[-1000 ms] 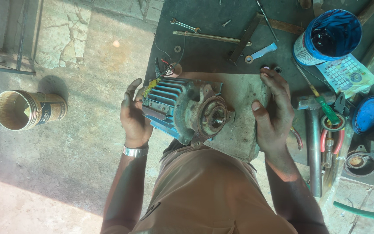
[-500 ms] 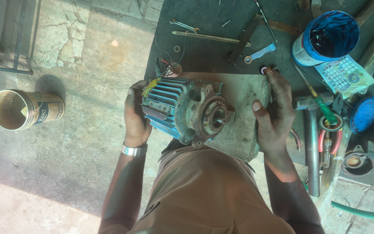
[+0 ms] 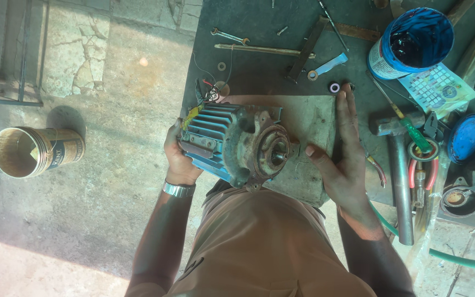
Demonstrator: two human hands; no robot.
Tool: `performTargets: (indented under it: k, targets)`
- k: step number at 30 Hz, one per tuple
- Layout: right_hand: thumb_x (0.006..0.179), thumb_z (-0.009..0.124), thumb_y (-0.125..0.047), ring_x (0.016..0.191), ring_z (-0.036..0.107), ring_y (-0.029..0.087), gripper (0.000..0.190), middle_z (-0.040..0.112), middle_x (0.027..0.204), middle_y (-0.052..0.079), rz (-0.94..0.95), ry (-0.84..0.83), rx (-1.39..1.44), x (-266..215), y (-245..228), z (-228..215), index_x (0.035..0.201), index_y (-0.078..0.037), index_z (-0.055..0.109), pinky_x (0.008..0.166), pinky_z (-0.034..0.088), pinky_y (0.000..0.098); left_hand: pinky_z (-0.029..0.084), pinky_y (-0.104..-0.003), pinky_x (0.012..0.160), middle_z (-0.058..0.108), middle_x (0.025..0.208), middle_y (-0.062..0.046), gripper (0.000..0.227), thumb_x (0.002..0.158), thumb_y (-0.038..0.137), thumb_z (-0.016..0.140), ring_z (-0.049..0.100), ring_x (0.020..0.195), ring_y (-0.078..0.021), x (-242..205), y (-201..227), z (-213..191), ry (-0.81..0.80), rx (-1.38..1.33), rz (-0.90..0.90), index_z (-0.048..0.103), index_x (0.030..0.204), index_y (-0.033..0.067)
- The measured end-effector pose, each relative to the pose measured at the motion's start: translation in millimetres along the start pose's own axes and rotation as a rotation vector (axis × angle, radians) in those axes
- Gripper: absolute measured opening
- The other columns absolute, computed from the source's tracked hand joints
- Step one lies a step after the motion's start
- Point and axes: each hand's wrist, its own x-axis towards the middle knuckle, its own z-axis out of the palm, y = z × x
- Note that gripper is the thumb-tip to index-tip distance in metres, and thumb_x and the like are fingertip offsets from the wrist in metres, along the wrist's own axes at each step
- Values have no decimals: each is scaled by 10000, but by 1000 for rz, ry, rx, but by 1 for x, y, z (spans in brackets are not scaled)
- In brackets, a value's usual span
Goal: The person assembles a small blue electric motor on a workbench. They place a brass gear onto the motor shaft, then use a wrench to tighten a nut, securing the gear in place.
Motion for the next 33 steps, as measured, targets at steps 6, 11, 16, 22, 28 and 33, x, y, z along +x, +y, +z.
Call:
performTargets:
  k: [6, 11, 16, 22, 28, 33]
  targets:
    - [942, 699, 36, 1684, 53, 283, 696, 117, 1776, 146, -50, -32, 155, -6, 4, 4, 1571, -131, 452, 1386, 125, 440, 532, -446, 1044, 676, 1287, -201, 563, 1011, 372, 436, 663, 1182, -292, -2, 9, -3, -57, -33, -67, 580, 1364, -43]
    - [938, 670, 29, 1678, 56, 295, 743, 143, 1767, 161, -54, -20, 182, -2, 16, 17, 1619, -129, 420, 1381, 89, 443, 533, -442, 1044, 678, 1283, -190, 569, 978, 369, 456, 670, 1177, -283, -8, 38, 2, -64, 132, -34, 595, 1354, -36]
    - [898, 639, 11, 1670, 102, 289, 850, 143, 1768, 162, -14, 8, 364, 4, 42, 46, 1669, -77, 293, 1406, 118, 437, 485, -428, 1110, 625, 1354, -178, 559, 1046, 330, 536, 610, 1259, -265, -14, 68, 2, 18, 238, -5, 508, 1434, -72]
    - [858, 613, -44, 1668, 199, 289, 907, 167, 1790, 155, 26, 23, 441, 11, 73, 56, 1669, -3, 210, 1370, 178, 403, 512, -409, 1077, 599, 1378, -208, 702, 942, 346, 551, 606, 1269, -283, -11, 69, 27, -86, 276, -42, 419, 1501, -58]
    - [879, 601, -158, 1647, 210, 310, 906, 130, 1786, 170, 114, 25, 522, 7, 97, 55, 1666, -2, 178, 1352, 199, 419, 492, -409, 1095, 588, 1385, -217, 732, 932, 341, 575, 603, 1269, -281, -9, 60, 36, -86, 298, -36, 411, 1511, -77]
    - [937, 534, -311, 1684, 153, 323, 864, 168, 1786, 177, 35, 48, 368, 1, 115, 57, 1675, -13, 198, 1378, 137, 435, 496, -398, 1098, 602, 1371, -197, 713, 930, 321, 572, 609, 1260, -265, -11, 53, 41, -97, 340, -25, 414, 1501, -76]
